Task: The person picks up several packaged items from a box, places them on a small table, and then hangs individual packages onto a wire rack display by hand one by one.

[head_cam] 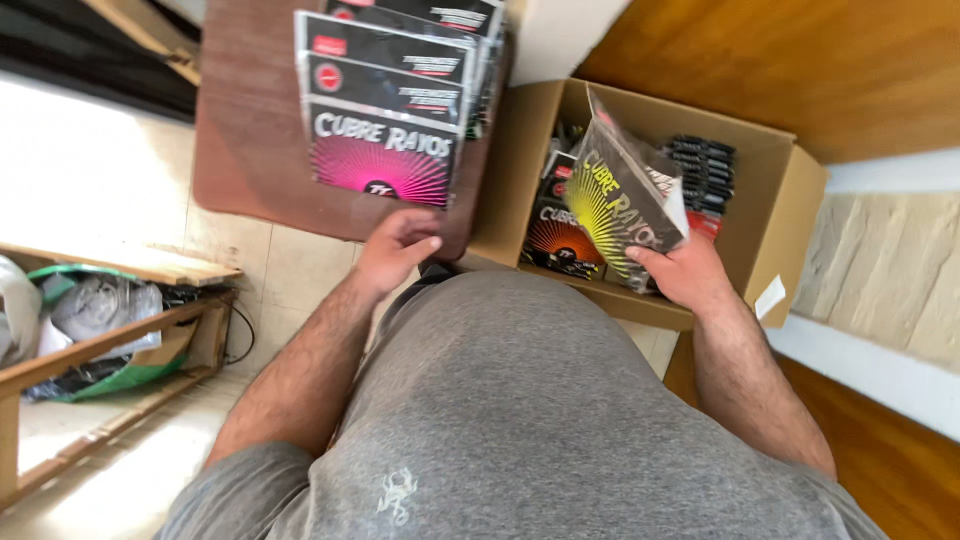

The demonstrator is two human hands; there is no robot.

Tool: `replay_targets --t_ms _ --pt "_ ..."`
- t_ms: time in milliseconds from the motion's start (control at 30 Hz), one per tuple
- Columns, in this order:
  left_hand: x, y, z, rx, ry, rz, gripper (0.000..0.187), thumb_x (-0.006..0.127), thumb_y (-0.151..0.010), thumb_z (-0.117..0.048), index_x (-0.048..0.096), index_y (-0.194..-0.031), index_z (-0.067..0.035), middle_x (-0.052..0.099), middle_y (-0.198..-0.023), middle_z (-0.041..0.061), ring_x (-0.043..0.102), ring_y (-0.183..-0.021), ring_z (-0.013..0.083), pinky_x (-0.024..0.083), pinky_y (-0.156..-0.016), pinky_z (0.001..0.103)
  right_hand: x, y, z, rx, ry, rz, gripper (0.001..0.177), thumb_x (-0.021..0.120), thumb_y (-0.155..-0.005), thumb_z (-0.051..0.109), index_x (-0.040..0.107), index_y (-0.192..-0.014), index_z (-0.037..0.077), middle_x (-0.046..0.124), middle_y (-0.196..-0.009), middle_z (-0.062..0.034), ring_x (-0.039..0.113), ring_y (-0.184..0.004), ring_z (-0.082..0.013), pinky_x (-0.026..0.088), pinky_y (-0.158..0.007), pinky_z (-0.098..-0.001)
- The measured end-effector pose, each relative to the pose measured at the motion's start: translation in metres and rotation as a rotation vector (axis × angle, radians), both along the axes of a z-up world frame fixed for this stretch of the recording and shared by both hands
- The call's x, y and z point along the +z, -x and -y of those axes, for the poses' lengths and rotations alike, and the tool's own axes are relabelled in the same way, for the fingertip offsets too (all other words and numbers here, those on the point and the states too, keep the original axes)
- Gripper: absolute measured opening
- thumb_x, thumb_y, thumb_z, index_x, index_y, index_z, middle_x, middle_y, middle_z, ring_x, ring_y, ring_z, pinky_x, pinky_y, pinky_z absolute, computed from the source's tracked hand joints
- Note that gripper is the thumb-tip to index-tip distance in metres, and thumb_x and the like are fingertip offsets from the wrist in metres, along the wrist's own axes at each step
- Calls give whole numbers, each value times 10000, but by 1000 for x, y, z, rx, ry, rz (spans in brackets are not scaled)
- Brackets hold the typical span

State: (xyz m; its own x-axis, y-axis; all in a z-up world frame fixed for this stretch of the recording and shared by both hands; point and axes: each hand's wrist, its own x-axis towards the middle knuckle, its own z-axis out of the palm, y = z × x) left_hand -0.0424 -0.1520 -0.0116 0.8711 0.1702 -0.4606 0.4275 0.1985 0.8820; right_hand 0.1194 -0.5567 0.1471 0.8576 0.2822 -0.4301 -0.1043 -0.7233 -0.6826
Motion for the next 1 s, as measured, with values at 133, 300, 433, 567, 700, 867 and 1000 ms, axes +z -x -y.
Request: replay_targets --t_ms 133,300,433,567,700,867,1000 --pt "31 -11 8 62 343 107 707 777 -902 -117 428 -1516 -122 630 -1407 204 722 -1116 314 654 -802 386 3 -7 -39 260 -400 124 345 817 -841 53 701 -1144 -63 729 -1136 -248 648 -1098 -253 557 -946 -508" --pt "68 -21 -7 198 671 267 786 790 -898 -127 350 -1549 -162 667 -1303 82 723 -938 162 682 -788 374 46 -5 -116 416 -571 18 291 798 -841 47 713 -1108 -29 753 -1007 -204 677 -886 -206 582 -906 -446" --pt "59 -15 -46 304 566 203 512 750 -922 -72 519 -1378 -97 714 -1164 79 745 -874 177 683 -635 282 32 -4 -155 396 -445 -158 319 778 -859 88 707 -1152 -17 754 -873 -211 723 -672 -238 610 -848 -432" --pt "42 -6 -79 326 210 59 335 786 -877 -20 642 -1165 -111 727 -950 24 727 -764 116 655 -590 228 -31 0 -189 279 -271 -50 379 808 -884 149 708 -1227 26 736 -1171 -193 683 -1160 -318 474 -1056 -505" --pt "18 1 -100 330 66 -1 316 801 -851 0 664 -1125 -79 723 -882 59 715 -721 126 637 -571 227 -51 15 -216 -75 -426 -257 274 727 -891 -17 694 -1163 -19 743 -1001 -150 707 -809 -188 623 -692 -287" --pt "55 -48 -132 218 -275 29 318 840 -826 -61 691 -1105 -92 707 -823 87 711 -679 173 586 -539 300 -1 -21 -255 57 -156 -35 225 749 -924 247 714 -1119 140 745 -836 -69 721 -669 -179 547 -692 -389" --pt "111 -116 -147 121 -591 57 472 792 -860 -97 637 -1301 -163 747 -1217 -13 706 -1091 144 575 -939 298 39 -63 -296 -235 -69 -141 165 625 -1024 135 504 -943 214 606 -875 69 632 -803 -59 566 -848 -257"
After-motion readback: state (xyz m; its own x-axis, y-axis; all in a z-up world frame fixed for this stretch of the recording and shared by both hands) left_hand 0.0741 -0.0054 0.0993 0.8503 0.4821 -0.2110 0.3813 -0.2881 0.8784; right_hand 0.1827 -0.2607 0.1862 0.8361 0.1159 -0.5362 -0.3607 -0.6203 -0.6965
